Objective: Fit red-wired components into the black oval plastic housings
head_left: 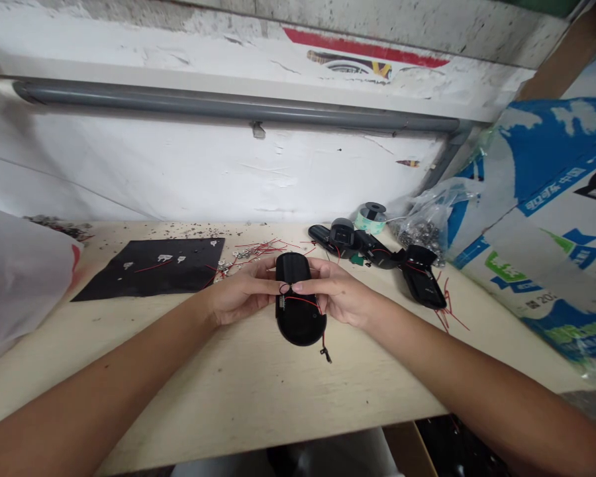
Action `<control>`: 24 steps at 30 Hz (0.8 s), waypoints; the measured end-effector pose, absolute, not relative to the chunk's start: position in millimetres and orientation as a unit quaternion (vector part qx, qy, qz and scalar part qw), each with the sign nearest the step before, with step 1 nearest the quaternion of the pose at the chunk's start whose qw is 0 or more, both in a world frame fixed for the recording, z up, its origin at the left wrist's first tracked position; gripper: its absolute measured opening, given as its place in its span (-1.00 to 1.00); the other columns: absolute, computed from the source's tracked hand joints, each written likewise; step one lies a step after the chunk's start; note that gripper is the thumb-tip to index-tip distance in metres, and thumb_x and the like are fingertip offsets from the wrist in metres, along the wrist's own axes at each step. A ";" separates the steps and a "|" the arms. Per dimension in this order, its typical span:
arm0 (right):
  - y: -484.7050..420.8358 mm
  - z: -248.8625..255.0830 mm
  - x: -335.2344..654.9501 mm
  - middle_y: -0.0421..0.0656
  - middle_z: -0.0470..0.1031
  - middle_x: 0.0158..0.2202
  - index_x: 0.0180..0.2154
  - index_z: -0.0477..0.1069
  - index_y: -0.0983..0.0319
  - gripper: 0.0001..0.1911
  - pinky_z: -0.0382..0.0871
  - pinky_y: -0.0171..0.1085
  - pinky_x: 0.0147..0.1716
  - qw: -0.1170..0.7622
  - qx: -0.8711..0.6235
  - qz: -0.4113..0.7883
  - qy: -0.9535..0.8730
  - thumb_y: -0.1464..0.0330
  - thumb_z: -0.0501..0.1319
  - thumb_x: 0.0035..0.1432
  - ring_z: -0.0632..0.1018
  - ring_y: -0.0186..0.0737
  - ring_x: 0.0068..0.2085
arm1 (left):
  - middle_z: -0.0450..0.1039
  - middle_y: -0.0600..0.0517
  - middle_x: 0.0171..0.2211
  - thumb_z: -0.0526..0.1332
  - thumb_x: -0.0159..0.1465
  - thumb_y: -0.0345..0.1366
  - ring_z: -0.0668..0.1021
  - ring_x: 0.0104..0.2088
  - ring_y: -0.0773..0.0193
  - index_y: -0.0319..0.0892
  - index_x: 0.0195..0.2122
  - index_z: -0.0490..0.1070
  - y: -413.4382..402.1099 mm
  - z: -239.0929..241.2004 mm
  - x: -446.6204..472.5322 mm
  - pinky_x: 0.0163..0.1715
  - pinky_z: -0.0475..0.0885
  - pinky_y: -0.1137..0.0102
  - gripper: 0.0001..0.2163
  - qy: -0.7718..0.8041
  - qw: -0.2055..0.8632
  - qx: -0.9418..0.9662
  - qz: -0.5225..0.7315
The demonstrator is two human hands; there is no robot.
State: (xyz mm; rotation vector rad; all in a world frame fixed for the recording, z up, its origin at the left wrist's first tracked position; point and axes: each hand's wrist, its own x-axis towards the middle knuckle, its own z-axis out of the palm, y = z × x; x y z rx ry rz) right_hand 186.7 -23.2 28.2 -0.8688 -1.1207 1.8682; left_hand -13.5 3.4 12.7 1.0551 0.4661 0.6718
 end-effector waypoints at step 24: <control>-20.8 23.3 185.5 -0.18 0.60 -0.33 -0.17 0.50 0.26 -0.55 0.51 -0.41 -0.51 0.422 -0.344 0.726 -0.421 0.50 0.46 -0.20 0.57 -0.35 -0.45 | 0.55 -0.04 -0.12 0.42 0.13 -0.43 0.58 -0.14 0.25 -0.17 -0.03 0.52 4.4 12.6 -13.5 -0.10 0.44 0.39 -0.65 0.233 0.781 0.481 0.323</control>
